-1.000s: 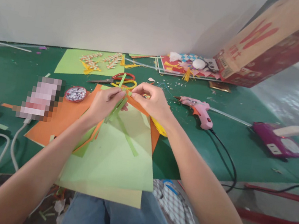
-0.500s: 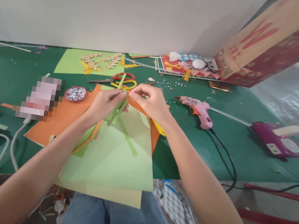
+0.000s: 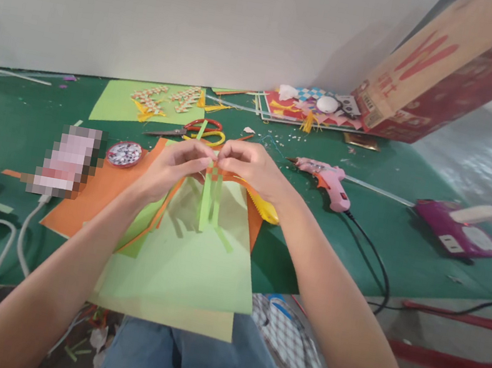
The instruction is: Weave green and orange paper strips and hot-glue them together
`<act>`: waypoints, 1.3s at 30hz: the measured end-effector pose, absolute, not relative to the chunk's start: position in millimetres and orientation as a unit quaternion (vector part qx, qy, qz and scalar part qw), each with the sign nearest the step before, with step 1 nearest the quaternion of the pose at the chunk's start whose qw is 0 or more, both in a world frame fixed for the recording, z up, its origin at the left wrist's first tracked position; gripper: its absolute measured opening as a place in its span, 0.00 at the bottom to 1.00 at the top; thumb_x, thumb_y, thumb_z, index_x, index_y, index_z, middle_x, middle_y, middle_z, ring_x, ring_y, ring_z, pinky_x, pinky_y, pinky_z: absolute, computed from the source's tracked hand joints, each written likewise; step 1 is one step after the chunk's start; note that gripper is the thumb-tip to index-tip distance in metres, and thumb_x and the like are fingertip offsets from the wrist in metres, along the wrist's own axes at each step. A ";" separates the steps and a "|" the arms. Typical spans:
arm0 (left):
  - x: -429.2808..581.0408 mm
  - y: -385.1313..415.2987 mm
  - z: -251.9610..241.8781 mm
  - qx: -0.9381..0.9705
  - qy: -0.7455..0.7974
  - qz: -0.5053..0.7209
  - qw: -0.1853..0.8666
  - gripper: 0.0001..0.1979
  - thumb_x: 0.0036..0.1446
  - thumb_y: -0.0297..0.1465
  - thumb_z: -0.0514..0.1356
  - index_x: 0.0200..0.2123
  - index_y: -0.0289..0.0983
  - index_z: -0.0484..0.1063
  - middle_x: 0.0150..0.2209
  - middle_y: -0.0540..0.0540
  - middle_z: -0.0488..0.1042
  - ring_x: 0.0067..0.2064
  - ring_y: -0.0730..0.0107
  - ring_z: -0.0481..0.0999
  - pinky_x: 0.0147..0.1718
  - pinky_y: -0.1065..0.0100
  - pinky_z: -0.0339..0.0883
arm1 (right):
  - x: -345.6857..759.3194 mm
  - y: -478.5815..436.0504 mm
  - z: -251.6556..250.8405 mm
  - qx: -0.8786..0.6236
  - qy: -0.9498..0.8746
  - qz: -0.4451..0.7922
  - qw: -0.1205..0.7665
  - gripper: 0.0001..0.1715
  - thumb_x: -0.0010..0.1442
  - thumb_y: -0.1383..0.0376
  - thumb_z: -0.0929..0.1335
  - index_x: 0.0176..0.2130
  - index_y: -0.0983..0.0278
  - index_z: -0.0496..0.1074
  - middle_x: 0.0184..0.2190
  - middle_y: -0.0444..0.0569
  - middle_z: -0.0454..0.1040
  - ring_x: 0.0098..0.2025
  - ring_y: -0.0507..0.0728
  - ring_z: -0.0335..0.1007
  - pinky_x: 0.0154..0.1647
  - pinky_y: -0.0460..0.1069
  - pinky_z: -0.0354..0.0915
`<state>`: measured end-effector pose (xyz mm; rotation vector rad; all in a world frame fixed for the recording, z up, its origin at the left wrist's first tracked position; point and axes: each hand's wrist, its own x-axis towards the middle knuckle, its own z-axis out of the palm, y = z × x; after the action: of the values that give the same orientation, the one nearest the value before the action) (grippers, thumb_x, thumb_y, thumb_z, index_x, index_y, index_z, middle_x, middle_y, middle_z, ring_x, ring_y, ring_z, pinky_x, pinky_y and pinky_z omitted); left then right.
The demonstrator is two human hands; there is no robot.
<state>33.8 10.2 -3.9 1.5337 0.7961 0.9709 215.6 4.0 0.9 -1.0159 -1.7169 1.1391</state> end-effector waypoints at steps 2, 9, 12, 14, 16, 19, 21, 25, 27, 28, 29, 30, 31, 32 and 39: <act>34.9 9.9 -3.1 0.648 0.336 0.408 0.548 0.12 0.48 0.39 0.67 0.31 0.37 0.74 0.32 0.48 0.73 0.32 0.72 0.74 0.31 0.71 0.71 | 215.7 4.1 0.5 -0.403 -0.680 0.456 0.408 0.07 0.51 0.66 0.65 0.23 0.62 0.64 0.21 0.40 0.61 0.24 0.49 0.54 0.26 0.46 0.53; 36.0 9.6 -2.2 0.648 0.332 0.415 0.546 0.13 0.46 0.40 0.68 0.29 0.37 0.72 0.30 0.49 0.72 0.30 0.73 0.73 0.29 0.71 0.71 | 216.2 5.5 -1.2 -0.393 -0.665 0.492 0.402 0.06 0.51 0.66 0.65 0.23 0.62 0.63 0.21 0.41 0.62 0.24 0.50 0.58 0.27 0.47 0.57; 36.6 8.8 -1.7 0.657 0.327 0.408 0.544 0.13 0.47 0.38 0.68 0.28 0.37 0.70 0.28 0.50 0.72 0.29 0.72 0.73 0.28 0.70 0.70 | 215.8 5.3 -1.4 -0.391 -0.674 0.485 0.398 0.06 0.50 0.67 0.65 0.23 0.62 0.63 0.21 0.41 0.62 0.24 0.49 0.59 0.27 0.47 0.57; 37.0 8.3 -1.3 0.663 0.325 0.401 0.541 0.12 0.46 0.37 0.68 0.28 0.37 0.70 0.27 0.50 0.72 0.29 0.72 0.73 0.28 0.70 0.69 | 215.6 4.9 -1.0 -0.390 -0.681 0.482 0.390 0.06 0.50 0.67 0.65 0.23 0.62 0.63 0.21 0.41 0.62 0.25 0.49 0.59 0.27 0.47 0.57; 37.1 8.0 -1.2 0.666 0.331 0.397 0.538 0.13 0.46 0.37 0.68 0.27 0.38 0.69 0.27 0.50 0.71 0.28 0.72 0.73 0.28 0.70 0.69 | 215.6 4.7 -0.6 -0.389 -0.682 0.487 0.383 0.06 0.49 0.67 0.64 0.23 0.62 0.63 0.21 0.40 0.62 0.25 0.49 0.59 0.27 0.47 0.57; 36.5 8.1 -1.6 0.667 0.338 0.393 0.536 0.13 0.46 0.38 0.68 0.27 0.38 0.68 0.26 0.50 0.71 0.28 0.72 0.73 0.27 0.70 0.69 | 215.7 4.7 -0.5 -0.387 -0.682 0.488 0.384 0.06 0.50 0.67 0.64 0.23 0.62 0.63 0.21 0.40 0.62 0.25 0.49 0.59 0.27 0.47 0.57; 36.1 8.3 -2.1 0.669 0.334 0.391 0.537 0.14 0.46 0.39 0.68 0.27 0.38 0.68 0.27 0.50 0.71 0.28 0.72 0.73 0.27 0.69 0.69 | 215.6 4.9 -0.8 -0.387 -0.687 0.479 0.386 0.06 0.50 0.67 0.64 0.23 0.62 0.63 0.21 0.40 0.62 0.25 0.49 0.59 0.27 0.47 0.56; 37.3 8.2 -3.5 0.668 0.325 0.400 0.537 0.14 0.46 0.38 0.68 0.29 0.38 0.68 0.27 0.51 0.71 0.29 0.72 0.74 0.27 0.71 0.69 | 214.7 5.3 -2.1 -0.397 -0.688 0.458 0.400 0.06 0.50 0.67 0.64 0.23 0.63 0.64 0.21 0.41 0.63 0.26 0.50 0.61 0.28 0.47 0.57; 39.0 8.1 -4.6 0.665 0.332 0.406 0.532 0.15 0.45 0.36 0.69 0.30 0.38 0.67 0.27 0.52 0.70 0.29 0.73 0.73 0.26 0.72 0.69 | 213.6 5.5 -3.3 -0.410 -0.686 0.435 0.414 0.06 0.51 0.66 0.65 0.24 0.63 0.64 0.21 0.41 0.64 0.26 0.50 0.60 0.28 0.47 0.57; 39.9 8.1 -5.1 0.664 0.339 0.407 0.528 0.16 0.44 0.35 0.69 0.31 0.38 0.66 0.27 0.52 0.70 0.28 0.74 0.73 0.26 0.72 0.69 | 213.0 5.6 -3.9 -0.420 -0.686 0.421 0.420 0.06 0.51 0.66 0.65 0.24 0.63 0.64 0.21 0.41 0.64 0.26 0.50 0.60 0.27 0.47 0.57; 40.8 8.2 -5.7 0.663 0.349 0.404 0.525 0.16 0.43 0.34 0.69 0.32 0.38 0.66 0.26 0.53 0.70 0.28 0.74 0.73 0.25 0.73 0.69 | 212.4 5.6 -4.4 -0.430 -0.685 0.407 0.424 0.06 0.51 0.66 0.65 0.24 0.63 0.64 0.21 0.41 0.65 0.26 0.50 0.60 0.27 0.46 0.57; 41.5 8.3 -6.3 0.662 0.359 0.399 0.523 0.17 0.43 0.33 0.70 0.32 0.38 0.65 0.26 0.53 0.70 0.27 0.75 0.73 0.25 0.73 0.69 | 211.9 5.6 -4.8 -0.439 -0.684 0.395 0.428 0.06 0.51 0.66 0.65 0.24 0.63 0.64 0.21 0.41 0.65 0.26 0.49 0.60 0.27 0.46 0.56; 42.0 8.4 -6.8 0.661 0.369 0.394 0.522 0.18 0.42 0.33 0.70 0.33 0.38 0.64 0.26 0.53 0.70 0.26 0.75 0.73 0.24 0.73 0.69 | 211.4 5.6 -5.1 -0.447 -0.682 0.387 0.430 0.06 0.51 0.66 0.65 0.23 0.63 0.64 0.21 0.41 0.65 0.26 0.49 0.60 0.27 0.46 0.56; 42.4 8.6 -7.2 0.660 0.376 0.390 0.522 0.18 0.42 0.32 0.70 0.33 0.38 0.64 0.25 0.54 0.69 0.26 0.75 0.73 0.24 0.73 0.69 | 211.0 5.5 -5.2 -0.453 -0.681 0.381 0.431 0.06 0.51 0.67 0.65 0.23 0.63 0.64 0.21 0.41 0.65 0.25 0.49 0.59 0.27 0.47 0.56; 42.1 9.6 -8.2 0.660 0.370 0.387 0.528 0.17 0.45 0.31 0.67 0.35 0.38 0.62 0.25 0.54 0.70 0.24 0.74 0.73 0.23 0.70 0.71 | 210.6 5.2 -4.4 -0.459 -0.674 0.386 0.432 0.06 0.51 0.67 0.65 0.23 0.63 0.65 0.21 0.41 0.65 0.25 0.49 0.59 0.28 0.47 0.56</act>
<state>42.1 9.6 -8.2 1.5763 0.8842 0.9240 210.6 5.2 -4.4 -1.1446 -1.6793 0.9611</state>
